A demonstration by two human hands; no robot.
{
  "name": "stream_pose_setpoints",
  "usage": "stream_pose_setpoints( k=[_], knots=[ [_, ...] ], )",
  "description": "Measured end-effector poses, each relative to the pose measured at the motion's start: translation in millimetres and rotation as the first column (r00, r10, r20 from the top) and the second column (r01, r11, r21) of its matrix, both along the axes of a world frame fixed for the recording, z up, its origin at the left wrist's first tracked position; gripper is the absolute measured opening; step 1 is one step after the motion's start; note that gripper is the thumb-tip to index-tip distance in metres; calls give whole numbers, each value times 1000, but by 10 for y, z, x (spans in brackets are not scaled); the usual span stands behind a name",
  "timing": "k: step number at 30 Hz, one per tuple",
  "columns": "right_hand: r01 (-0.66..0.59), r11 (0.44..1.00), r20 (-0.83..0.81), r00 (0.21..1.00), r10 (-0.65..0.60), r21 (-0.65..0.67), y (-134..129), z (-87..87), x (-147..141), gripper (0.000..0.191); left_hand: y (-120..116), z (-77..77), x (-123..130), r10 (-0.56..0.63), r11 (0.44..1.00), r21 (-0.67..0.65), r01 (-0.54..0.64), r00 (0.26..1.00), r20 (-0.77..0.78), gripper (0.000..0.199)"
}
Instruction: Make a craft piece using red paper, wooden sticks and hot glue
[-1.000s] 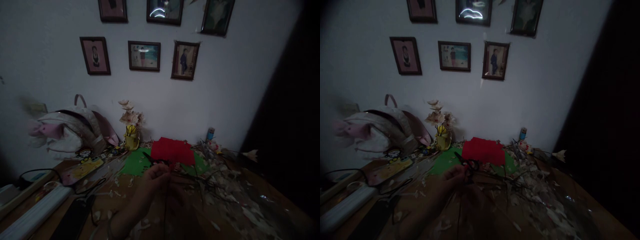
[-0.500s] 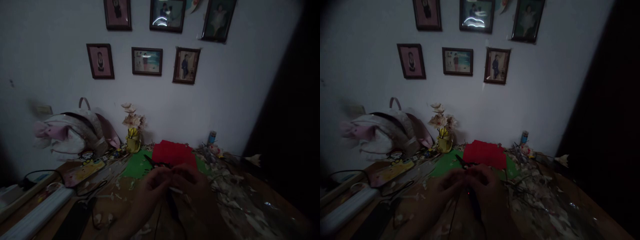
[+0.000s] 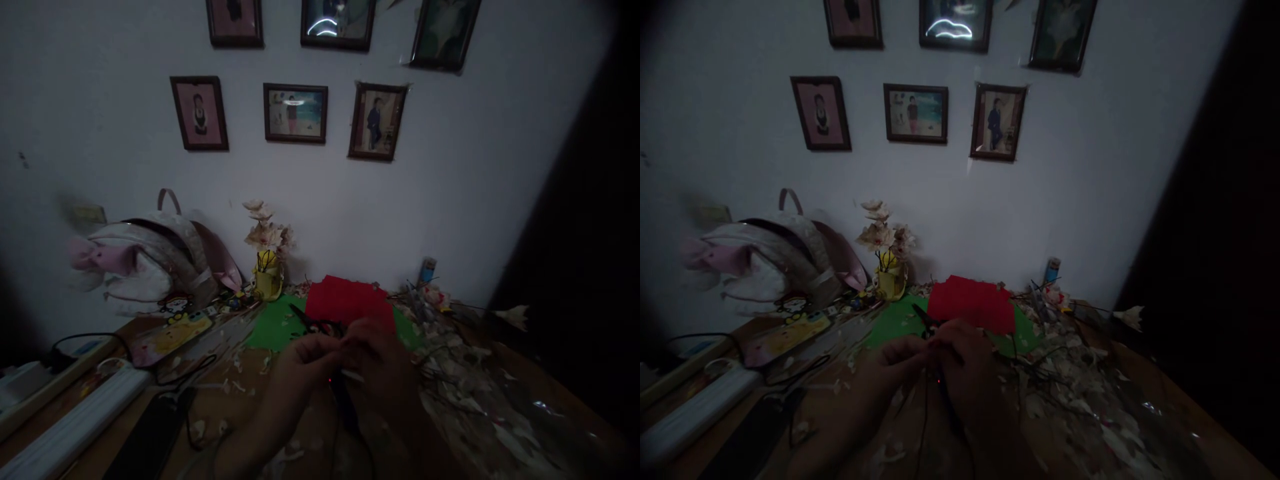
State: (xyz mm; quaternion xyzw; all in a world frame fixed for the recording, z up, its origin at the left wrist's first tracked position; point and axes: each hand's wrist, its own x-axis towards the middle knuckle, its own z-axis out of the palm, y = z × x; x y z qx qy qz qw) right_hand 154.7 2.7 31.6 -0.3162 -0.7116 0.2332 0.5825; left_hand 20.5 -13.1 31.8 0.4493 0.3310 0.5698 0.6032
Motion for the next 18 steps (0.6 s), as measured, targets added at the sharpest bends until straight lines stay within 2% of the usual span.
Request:
stream_pose_setpoints(
  k=[4, 8, 10, 12, 13, 15, 17, 18],
  knots=[
    [-24, 996, -79, 997, 18, -84, 66, -24, -43, 13, 115, -129, 43, -63, 995, -78, 67, 997, 54, 25],
    [-8, 996, -96, 995, -1, -91, 81, -39, -49, 11, 235, -156, 35, 69, 997, -39, -71, 997, -40, 35],
    [10, 999, -96, 995, -15, -48, 33, -12, -25, 11, 291, -110, -35, 166, 986, -12, -167, 983, -77, 56],
    [37, 997, -111, 993, -44, -63, -24, 35, 12, 12, 334, -40, -143, 263, 965, 41, -260, 961, -89, 76],
    [74, 990, -135, 987, -91, -122, -44, 60, 30, 12, 344, -2, -201, 300, 952, 90, -293, 950, -84, 76],
    [101, 955, -182, 971, -156, -279, -48, 94, 54, 13, 335, 72, -293, 334, 932, 186, -310, 936, -109, 48],
    [61, 917, -239, 957, -166, -393, -4, 92, 61, 13, 286, 127, -323, 326, 929, 241, -281, 929, -174, 23],
    [24, 906, -270, 951, -151, -424, 29, 77, 59, 15, 253, 144, -313, 302, 936, 251, -248, 931, -205, 22]
  ],
)
